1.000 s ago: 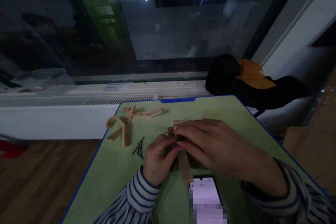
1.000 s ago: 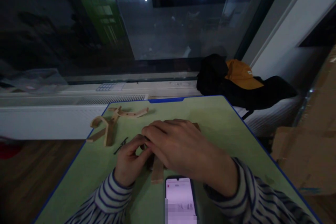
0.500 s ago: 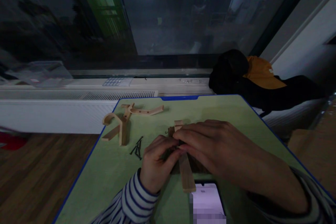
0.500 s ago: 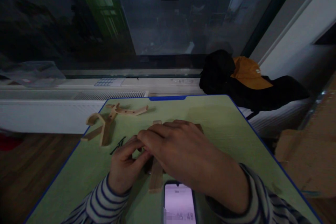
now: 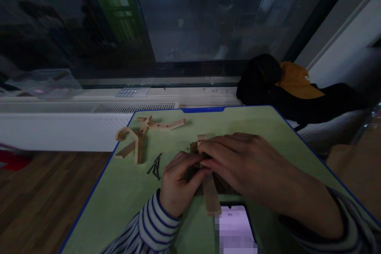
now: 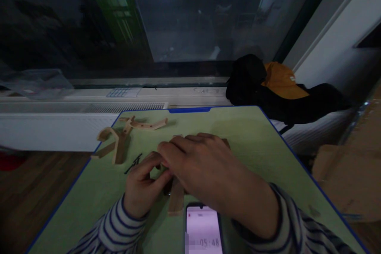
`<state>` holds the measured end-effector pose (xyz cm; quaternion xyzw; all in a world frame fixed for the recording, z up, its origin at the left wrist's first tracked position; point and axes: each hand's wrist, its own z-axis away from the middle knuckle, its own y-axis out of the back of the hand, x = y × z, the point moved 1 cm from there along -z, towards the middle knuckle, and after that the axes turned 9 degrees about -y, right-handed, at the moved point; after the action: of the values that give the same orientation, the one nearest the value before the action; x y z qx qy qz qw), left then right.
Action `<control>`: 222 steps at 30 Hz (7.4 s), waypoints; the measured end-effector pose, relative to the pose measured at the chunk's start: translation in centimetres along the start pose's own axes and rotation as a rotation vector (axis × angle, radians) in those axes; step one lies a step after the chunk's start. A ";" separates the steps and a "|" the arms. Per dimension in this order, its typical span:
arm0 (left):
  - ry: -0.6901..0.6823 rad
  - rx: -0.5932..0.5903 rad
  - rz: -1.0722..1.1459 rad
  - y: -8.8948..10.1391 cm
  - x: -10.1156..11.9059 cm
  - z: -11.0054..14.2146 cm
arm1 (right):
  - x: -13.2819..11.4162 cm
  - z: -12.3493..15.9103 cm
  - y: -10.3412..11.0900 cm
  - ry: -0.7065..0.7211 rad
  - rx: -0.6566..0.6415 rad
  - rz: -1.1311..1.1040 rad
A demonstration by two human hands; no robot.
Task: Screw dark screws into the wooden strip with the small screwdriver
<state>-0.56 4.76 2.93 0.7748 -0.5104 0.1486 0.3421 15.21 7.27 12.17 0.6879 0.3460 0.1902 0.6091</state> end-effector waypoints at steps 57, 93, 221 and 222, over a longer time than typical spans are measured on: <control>0.011 -0.021 -0.144 0.0 0.4 0.2 | -0.2 -0.1 0.2 0.017 -0.023 -0.081; -0.053 -0.066 -0.103 0.0 0.4 0.0 | 0.1 0.1 0.2 0.038 -0.046 -0.080; 0.046 -0.002 -0.005 -0.6 -0.9 0.5 | -0.6 0.0 -0.6 -0.192 -0.001 -0.040; 0.039 0.004 -0.022 -0.6 -0.9 0.6 | -0.7 0.0 -0.6 -0.189 0.004 -0.046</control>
<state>-0.50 5.13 1.80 0.7779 -0.4951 0.1608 0.3519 14.60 6.83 11.74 0.6960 0.3032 0.1095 0.6417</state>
